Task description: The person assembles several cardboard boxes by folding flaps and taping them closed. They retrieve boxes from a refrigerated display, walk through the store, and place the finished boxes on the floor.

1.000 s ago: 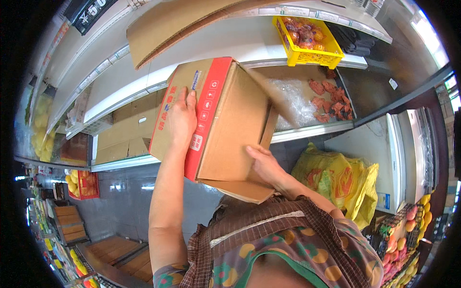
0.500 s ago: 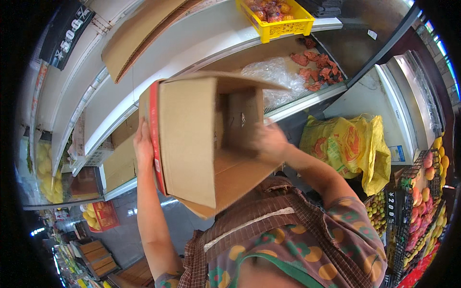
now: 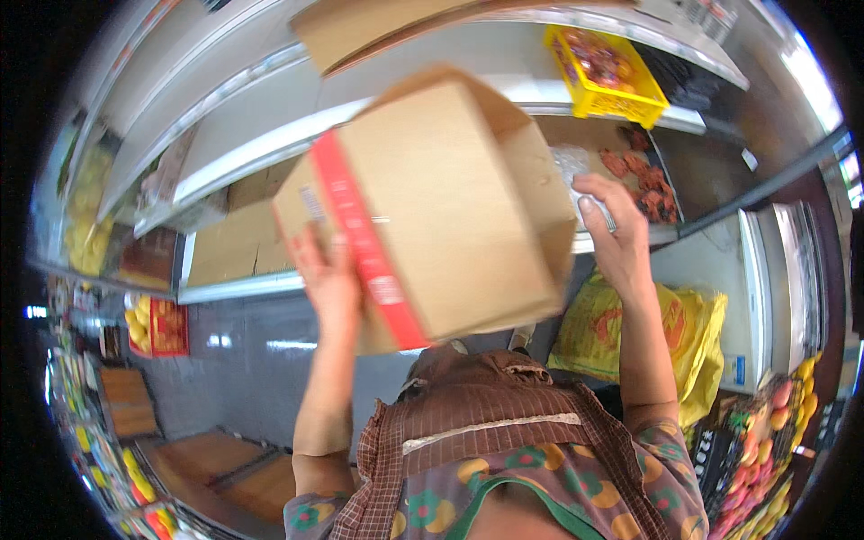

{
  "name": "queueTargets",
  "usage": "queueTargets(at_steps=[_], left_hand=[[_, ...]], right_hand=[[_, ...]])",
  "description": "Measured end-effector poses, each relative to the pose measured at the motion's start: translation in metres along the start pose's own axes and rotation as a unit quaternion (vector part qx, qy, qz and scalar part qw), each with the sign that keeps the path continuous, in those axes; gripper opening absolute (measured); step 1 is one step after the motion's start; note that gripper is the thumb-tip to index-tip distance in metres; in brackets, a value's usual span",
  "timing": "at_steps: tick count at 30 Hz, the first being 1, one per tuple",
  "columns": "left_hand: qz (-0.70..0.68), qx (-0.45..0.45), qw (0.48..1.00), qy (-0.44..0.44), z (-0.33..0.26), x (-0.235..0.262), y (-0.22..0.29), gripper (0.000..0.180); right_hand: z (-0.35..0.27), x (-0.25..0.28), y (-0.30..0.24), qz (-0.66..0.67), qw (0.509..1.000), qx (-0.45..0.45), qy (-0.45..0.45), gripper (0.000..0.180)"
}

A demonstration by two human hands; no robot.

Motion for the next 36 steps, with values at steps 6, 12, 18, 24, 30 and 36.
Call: queueTargets(at_steps=[6, 12, 18, 24, 30, 36], left_hand=[[-0.059, -0.041, 0.933, -0.352, -0.125, -0.056, 0.049, 0.099], [-0.06, 0.024, 0.783, -0.619, -0.171, -0.086, 0.023, 0.094], [0.042, -0.216, 0.761, -0.61, -0.177, -0.083, 0.033, 0.052], [0.055, 0.048, 0.851, -0.519, -0.045, -0.046, 0.01, 0.025], [-0.017, 0.456, 0.706, -0.542, -0.067, -0.066, -0.055, 0.051], [-0.077, 0.207, 0.557, -0.8, -0.055, -0.017, 0.013, 0.053]], right_hand=[[0.086, -0.035, -0.071, -0.166, 0.963, 0.2, -0.076, 0.038], [0.049, -0.086, 0.001, -0.068, 0.846, -0.199, -0.49, 0.06], [-0.006, -0.068, 0.062, 0.115, 0.781, -0.403, -0.463, 0.051], [-0.014, -0.061, 0.054, 0.252, 0.666, -0.534, -0.455, 0.054], [-0.024, -0.042, 0.067, 0.167, 0.739, -0.443, -0.479, 0.051], [-0.024, 0.003, 0.074, 0.07, 0.691, -0.384, -0.608, 0.053]])
Point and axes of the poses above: each hand's wrist, its own z-axis towards the middle knuckle, its own x-axis out of the back of the hand, y = z × x, the point moved 1 cm from there along z, towards the middle knuckle, and after that the axes turned 13 degrees about -z, right-handed, at the moved point
